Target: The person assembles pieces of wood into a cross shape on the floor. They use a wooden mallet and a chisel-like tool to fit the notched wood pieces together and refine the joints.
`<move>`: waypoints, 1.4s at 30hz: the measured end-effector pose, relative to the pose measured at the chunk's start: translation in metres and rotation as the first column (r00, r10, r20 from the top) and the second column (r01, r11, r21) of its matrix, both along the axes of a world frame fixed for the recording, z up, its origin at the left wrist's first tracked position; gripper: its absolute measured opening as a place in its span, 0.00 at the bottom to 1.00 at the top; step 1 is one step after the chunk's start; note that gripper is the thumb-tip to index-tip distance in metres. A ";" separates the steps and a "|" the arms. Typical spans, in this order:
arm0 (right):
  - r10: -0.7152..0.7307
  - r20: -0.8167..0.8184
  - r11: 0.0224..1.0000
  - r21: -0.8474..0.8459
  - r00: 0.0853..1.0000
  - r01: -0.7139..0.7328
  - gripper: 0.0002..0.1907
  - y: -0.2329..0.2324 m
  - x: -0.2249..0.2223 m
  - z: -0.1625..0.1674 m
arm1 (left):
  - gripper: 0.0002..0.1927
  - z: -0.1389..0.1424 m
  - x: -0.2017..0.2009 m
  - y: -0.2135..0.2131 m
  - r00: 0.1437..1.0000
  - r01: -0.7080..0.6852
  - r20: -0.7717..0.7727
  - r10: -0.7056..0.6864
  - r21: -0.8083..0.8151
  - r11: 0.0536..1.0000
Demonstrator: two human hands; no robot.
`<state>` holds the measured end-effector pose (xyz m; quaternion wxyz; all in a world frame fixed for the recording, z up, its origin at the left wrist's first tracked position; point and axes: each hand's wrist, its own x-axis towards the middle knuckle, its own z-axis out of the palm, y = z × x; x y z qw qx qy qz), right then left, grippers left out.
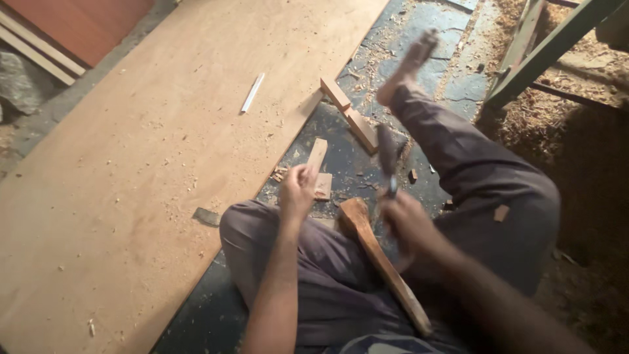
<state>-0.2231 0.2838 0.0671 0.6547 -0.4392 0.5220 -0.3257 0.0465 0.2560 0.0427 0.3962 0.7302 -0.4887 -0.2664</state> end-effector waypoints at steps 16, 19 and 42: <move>-0.161 -0.829 0.959 -0.260 0.536 -0.113 0.23 -0.177 0.000 -0.090 | 0.30 -0.057 -0.007 -0.109 0.928 -0.172 0.345 -0.139 0.729 0.662; -0.170 -0.817 0.951 -0.282 0.551 -0.126 0.26 -0.194 0.002 -0.094 | 0.32 -0.054 -0.003 -0.137 0.935 -0.186 0.354 0.015 0.455 0.871; -0.154 -0.858 0.814 -0.391 0.490 -0.430 0.31 -0.396 0.165 -0.176 | 0.40 -0.075 0.091 -0.172 0.799 0.233 -0.584 -0.140 0.087 0.968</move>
